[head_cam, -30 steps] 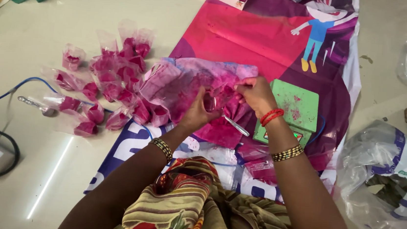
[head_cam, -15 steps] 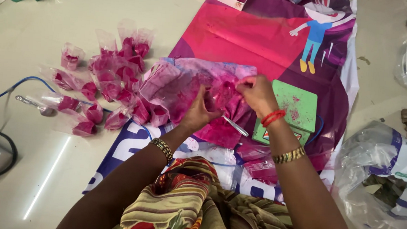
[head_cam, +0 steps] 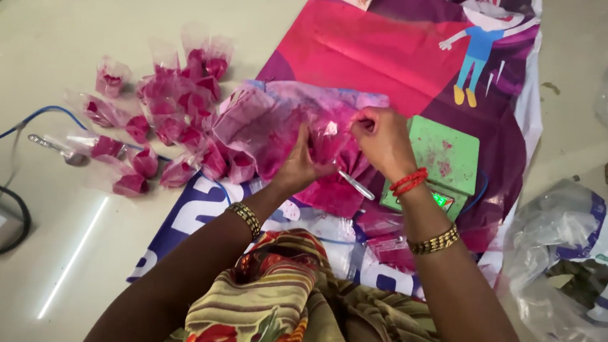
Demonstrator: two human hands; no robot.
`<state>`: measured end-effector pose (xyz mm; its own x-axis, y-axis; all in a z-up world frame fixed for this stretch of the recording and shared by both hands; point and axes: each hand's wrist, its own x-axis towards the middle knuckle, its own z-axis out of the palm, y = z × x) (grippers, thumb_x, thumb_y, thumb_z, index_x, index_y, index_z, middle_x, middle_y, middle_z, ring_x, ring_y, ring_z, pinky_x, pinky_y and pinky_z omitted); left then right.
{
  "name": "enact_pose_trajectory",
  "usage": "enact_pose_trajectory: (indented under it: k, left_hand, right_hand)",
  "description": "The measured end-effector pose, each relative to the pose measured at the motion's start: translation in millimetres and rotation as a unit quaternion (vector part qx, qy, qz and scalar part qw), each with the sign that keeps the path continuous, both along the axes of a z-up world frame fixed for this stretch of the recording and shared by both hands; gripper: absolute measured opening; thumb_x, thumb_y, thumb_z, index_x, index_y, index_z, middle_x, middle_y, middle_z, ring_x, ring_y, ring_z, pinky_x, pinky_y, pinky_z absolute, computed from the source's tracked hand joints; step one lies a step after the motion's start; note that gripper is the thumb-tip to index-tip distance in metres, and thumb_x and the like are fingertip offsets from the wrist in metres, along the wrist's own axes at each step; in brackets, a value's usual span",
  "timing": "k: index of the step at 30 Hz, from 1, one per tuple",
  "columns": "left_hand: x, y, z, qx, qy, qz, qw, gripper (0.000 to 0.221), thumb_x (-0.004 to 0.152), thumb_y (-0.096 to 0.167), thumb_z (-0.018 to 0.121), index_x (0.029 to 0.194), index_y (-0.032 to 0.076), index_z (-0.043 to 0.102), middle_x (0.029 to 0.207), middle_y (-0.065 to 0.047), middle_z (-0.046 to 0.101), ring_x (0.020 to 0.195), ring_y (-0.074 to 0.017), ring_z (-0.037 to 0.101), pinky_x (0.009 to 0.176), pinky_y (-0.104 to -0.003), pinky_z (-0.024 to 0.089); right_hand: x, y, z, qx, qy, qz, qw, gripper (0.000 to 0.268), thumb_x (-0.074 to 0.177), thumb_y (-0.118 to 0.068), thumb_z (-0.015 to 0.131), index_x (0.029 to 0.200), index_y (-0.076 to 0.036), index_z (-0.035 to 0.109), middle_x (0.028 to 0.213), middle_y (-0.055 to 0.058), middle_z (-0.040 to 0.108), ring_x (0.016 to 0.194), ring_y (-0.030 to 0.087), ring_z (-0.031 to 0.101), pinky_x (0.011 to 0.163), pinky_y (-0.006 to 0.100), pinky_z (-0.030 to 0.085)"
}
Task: The person packages and weighs pink powder into small plastic bags using a spoon and a digital scale.
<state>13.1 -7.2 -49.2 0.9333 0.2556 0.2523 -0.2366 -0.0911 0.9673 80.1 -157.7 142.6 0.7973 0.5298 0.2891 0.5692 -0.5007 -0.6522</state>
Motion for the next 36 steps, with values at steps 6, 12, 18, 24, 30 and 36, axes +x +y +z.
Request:
enact_pose_trajectory:
  k: [6, 12, 18, 24, 30, 36]
  left_hand:
    - [-15, 2, 24, -0.174, 0.071, -0.066, 0.980, 0.102, 0.075, 0.012, 0.086, 0.155, 0.012, 0.024, 0.146, -0.017, 0.049, 0.131, -0.0315, 0.055, 0.103, -0.046, 0.054]
    - [-3, 12, 0, -0.488, 0.164, -0.113, 0.850, 0.042, 0.098, 0.014, 0.064, 0.136, 0.008, 0.048, 0.125, -0.013, 0.069, 0.116, -0.0332, 0.068, 0.096, -0.054, 0.059]
    - [10, 3, -14, -0.527, 0.165, -0.141, 0.822, 0.014, 0.101, 0.017, 0.057, 0.114, 0.014, 0.062, 0.107, -0.011, 0.073, 0.096, -0.0289, 0.072, 0.085, -0.050, 0.060]
    - [37, 12, -25, -0.500, 0.101, -0.060, 0.858, 0.004, 0.104, 0.011, 0.059, 0.103, 0.011, 0.062, 0.092, -0.007, 0.070, 0.081, -0.0232, 0.069, 0.077, -0.045, 0.062]
    - [30, 10, -11, -0.570, 0.052, -0.056, 0.818, 0.006, 0.102, 0.007, 0.056, 0.103, 0.010, 0.062, 0.095, -0.007, 0.070, 0.085, -0.0230, 0.071, 0.083, -0.052, 0.064]
    - [28, 10, -3, -0.582, 0.025, -0.045, 0.811, 0.008, 0.105, 0.006, 0.054, 0.108, 0.008, 0.061, 0.105, -0.010, 0.071, 0.093, -0.0235, 0.072, 0.089, -0.051, 0.064]
  right_hand:
    - [20, -6, -6, -0.004, -0.031, 0.035, 0.999, 0.013, 0.086, -0.009, 0.072, 0.095, -0.002, 0.077, 0.084, 0.012, 0.075, 0.074, 0.013, 0.072, 0.067, 0.028, 0.055]
    - [5, -9, 20, -0.006, 0.040, 0.025, 0.999, 0.013, 0.090, -0.010, 0.069, 0.099, -0.002, 0.074, 0.079, 0.006, 0.074, 0.070, 0.008, 0.064, 0.064, 0.026, 0.050]
    - [15, -12, 10, 0.056, 0.120, 0.055, 0.990, 0.011, 0.093, -0.004, 0.066, 0.099, 0.000, 0.073, 0.083, 0.001, 0.071, 0.072, 0.005, 0.061, 0.064, 0.023, 0.048]
    - [30, -19, 15, 0.067, 0.126, -0.023, 0.989, 0.011, 0.095, -0.007, 0.066, 0.101, -0.002, 0.074, 0.080, -0.001, 0.071, 0.071, 0.006, 0.063, 0.062, 0.023, 0.048]
    - [35, -15, 3, 0.076, 0.155, -0.087, 0.981, 0.011, 0.098, -0.011, 0.068, 0.101, -0.002, 0.072, 0.078, 0.002, 0.069, 0.067, 0.010, 0.062, 0.059, 0.026, 0.047]
    - [-12, -11, 46, 0.101, -0.101, 0.041, 0.989, 0.020, 0.096, -0.010, 0.074, 0.110, 0.002, 0.067, 0.100, 0.006, 0.074, 0.088, 0.011, 0.069, 0.074, 0.025, 0.053]
